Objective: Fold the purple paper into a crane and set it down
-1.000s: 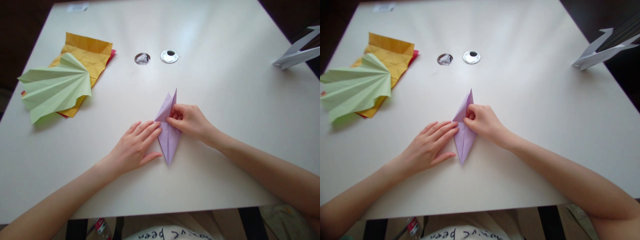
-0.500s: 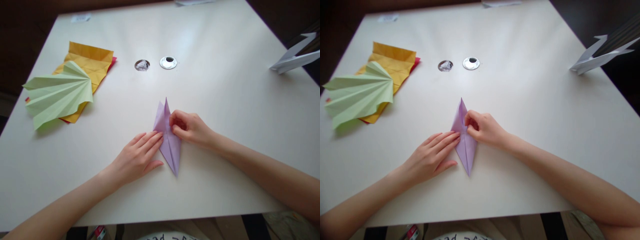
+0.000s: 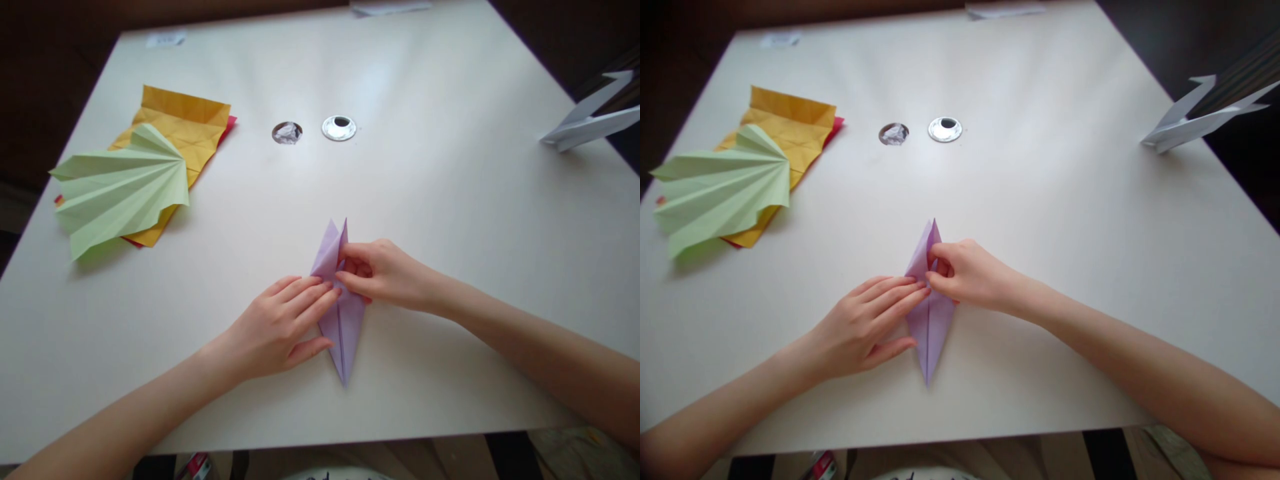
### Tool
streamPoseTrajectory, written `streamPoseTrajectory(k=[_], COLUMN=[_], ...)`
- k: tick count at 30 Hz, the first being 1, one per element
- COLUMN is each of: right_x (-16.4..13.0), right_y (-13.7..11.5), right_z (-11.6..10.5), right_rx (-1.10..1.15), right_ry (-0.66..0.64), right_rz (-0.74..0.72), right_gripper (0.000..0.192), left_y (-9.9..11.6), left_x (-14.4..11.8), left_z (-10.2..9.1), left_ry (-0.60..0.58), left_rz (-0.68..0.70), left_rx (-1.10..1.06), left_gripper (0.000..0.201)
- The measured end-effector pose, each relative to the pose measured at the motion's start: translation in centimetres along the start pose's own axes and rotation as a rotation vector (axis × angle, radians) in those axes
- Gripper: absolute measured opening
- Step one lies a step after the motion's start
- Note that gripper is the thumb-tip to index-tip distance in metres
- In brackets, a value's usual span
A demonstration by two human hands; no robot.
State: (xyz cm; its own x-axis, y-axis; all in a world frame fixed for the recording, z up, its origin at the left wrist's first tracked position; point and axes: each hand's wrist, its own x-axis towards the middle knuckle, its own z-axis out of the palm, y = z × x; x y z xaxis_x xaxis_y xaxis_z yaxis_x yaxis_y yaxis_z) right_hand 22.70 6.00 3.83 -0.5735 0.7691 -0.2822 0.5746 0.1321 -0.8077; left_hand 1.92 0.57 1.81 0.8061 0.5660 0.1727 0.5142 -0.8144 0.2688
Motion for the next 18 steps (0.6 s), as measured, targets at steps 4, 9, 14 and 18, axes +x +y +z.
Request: streamPoseTrajectory(k=[4,9,14,18], right_x=[0.0,0.67,0.83,0.86], right_y=[-0.35,0.36,0.57,0.32], right_z=[-0.12,0.47,0.8,0.71], right_rx=[0.115,0.109,0.057,-0.021], right_ry=[-0.053,0.128,0.228,0.301], right_rz=[0.103,0.103,0.092,0.087], right_gripper=[0.023,0.024,0.018,0.014], left_y=[0.3,0.15,0.2,0.23], left_x=[-0.09,-0.09,-0.22,-0.28], left_z=[0.64,0.86,0.72,0.66], left_ry=[0.045,0.037,0.021,0.008], left_rz=[0.052,0.054,0.051,0.065], left_rx=[0.06,0.049,0.038,0.029], left_gripper=[0.049,0.05,0.05,0.049])
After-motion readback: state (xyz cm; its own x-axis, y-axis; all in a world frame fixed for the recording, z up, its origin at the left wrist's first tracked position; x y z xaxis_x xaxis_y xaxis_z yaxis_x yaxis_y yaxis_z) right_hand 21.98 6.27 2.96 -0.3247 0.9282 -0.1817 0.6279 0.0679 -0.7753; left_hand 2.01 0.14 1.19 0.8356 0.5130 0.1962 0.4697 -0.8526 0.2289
